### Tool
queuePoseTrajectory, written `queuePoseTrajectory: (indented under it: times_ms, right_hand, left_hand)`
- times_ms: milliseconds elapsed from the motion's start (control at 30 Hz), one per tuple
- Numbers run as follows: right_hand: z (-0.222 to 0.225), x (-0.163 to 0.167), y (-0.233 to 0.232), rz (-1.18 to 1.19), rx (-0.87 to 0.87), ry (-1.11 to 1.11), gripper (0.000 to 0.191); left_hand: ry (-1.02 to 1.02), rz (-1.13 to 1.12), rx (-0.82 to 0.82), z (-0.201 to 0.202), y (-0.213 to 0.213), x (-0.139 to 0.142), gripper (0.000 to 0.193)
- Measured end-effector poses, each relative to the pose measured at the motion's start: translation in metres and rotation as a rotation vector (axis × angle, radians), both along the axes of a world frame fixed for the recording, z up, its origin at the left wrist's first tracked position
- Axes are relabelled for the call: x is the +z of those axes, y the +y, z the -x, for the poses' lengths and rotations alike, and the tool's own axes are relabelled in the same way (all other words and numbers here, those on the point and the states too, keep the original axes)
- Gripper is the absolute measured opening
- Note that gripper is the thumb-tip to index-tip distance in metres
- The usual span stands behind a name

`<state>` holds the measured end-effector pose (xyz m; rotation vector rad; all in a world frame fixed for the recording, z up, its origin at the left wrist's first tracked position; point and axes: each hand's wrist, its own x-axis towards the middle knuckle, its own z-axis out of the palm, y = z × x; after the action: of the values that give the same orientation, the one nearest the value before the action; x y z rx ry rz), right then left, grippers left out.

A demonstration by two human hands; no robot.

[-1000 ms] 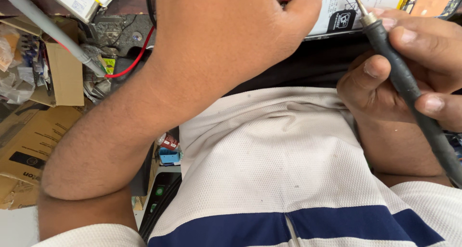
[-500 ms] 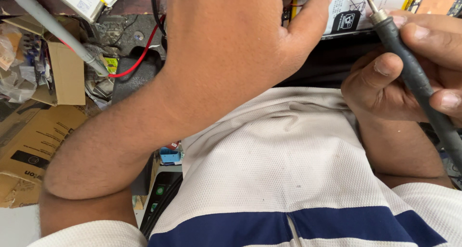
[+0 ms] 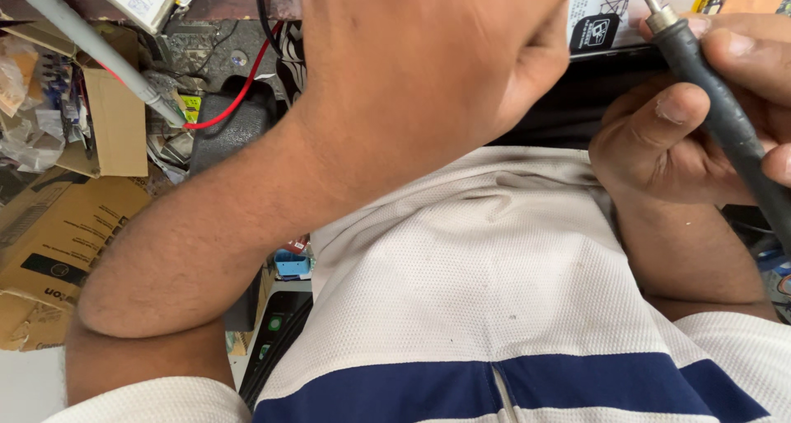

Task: The person tests a smartphone's lock screen, opens the device to expose its battery and internals, and uses a soldering iron and tweezers to work on a small component. They then power the phone on, navigate its settings, and handle the small repaired part before placing the phone on the workbench.

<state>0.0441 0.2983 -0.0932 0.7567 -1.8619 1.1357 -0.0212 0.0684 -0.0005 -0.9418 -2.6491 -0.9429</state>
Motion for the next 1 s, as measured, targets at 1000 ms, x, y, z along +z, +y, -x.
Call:
queuePoseTrajectory:
  times_ms: [1000]
  right_hand:
    - [-0.009,-0.002,0.009,-0.057,0.066,-0.022,0.062]
  left_hand:
    - [-0.021,-0.087,-0.175,0.007,-0.003,-0.013,0.011]
